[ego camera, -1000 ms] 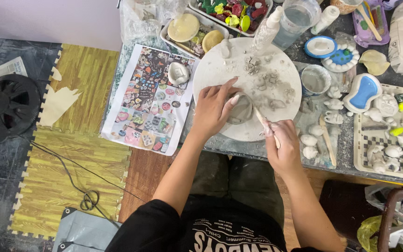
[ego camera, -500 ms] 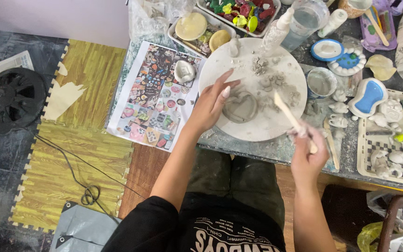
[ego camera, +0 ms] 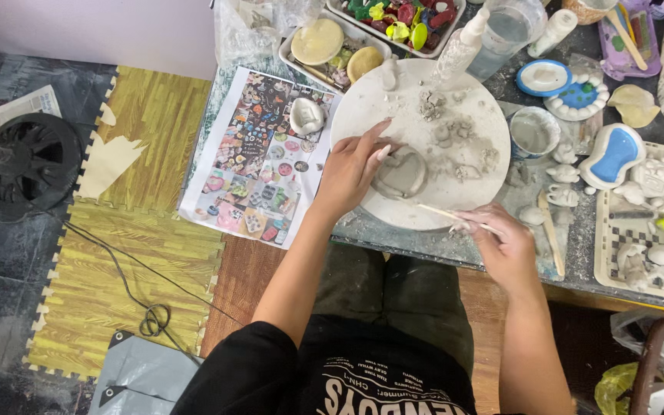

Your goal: The person shapes a lump of gray clay into a heart-shaped mold using a wooden modeling tool. They repeatedly smooth and refine the edges and surface of the clay while seated at a cluttered workbench.

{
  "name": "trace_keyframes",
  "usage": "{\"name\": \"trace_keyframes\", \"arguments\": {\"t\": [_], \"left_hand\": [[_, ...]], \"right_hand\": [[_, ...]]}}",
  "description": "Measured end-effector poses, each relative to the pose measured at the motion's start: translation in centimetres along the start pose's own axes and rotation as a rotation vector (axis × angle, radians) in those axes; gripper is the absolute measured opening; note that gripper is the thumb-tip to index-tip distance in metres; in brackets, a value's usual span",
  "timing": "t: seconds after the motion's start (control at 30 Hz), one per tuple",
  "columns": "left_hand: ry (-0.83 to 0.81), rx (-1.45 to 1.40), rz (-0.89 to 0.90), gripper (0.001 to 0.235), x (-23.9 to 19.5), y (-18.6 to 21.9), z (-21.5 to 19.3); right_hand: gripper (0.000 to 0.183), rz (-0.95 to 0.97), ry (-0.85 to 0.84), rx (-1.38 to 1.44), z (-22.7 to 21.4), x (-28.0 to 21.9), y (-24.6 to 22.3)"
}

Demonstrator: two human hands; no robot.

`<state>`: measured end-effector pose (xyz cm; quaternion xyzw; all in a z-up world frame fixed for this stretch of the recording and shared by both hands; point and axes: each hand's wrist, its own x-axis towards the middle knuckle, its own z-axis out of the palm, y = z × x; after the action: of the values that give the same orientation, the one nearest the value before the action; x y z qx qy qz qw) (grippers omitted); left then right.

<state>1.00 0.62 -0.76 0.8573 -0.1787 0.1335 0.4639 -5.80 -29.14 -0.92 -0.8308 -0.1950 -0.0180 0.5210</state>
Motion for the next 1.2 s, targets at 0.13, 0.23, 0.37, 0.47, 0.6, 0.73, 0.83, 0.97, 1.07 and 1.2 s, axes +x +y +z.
{"name": "trace_keyframes", "arguments": {"t": [0.13, 0.23, 0.37, 0.47, 0.6, 0.73, 0.83, 0.97, 1.07, 1.2], "left_hand": [[0.002, 0.021, -0.015, 0.043, 0.2, 0.1, 0.1], [-0.002, 0.009, -0.016, 0.042, 0.0, 0.1, 0.0], [0.017, 0.019, -0.003, 0.043, 0.0, 0.2, 0.0], [0.025, 0.022, -0.013, 0.042, 0.0, 0.2, 0.3], [0.02, 0.029, -0.022, 0.041, -0.1, 0.1, 0.3], [0.035, 0.017, -0.005, 0.042, -0.3, 0.0, 0.3], [0.043, 0.026, -0.026, 0.042, -0.3, 0.0, 0.6], [0.029, 0.031, -0.047, 0.044, -0.5, 0.1, 0.7], [0.017, -0.041, -0.022, 0.048, -0.7, 0.3, 0.2], [0.019, -0.109, -0.015, 0.059, -0.8, 0.5, -0.2]], "right_hand": [[0.021, -0.027, -0.076, -0.037, 0.6, 1.5, 1.5], [0.021, -0.014, -0.078, -0.013, -0.1, 2.0, 1.4], [0.019, -0.02, -0.047, -0.08, -2.6, 1.5, -0.1], [0.019, 0.06, -0.052, -0.024, -0.9, 1.7, -0.6], [0.021, -0.092, -0.052, -0.151, 1.5, 2.0, -1.5], [0.021, -0.079, -0.014, -0.124, -1.1, 1.3, -2.9], [0.022, -0.046, -0.014, -0.113, -1.4, 0.7, -3.2], [0.019, -0.131, -0.043, -0.14, 2.8, 1.4, -1.8], [0.02, -0.076, -0.041, -0.163, 2.6, 1.5, -1.6], [0.024, -0.042, 0.036, -0.151, -0.7, -0.6, -3.0]]}}
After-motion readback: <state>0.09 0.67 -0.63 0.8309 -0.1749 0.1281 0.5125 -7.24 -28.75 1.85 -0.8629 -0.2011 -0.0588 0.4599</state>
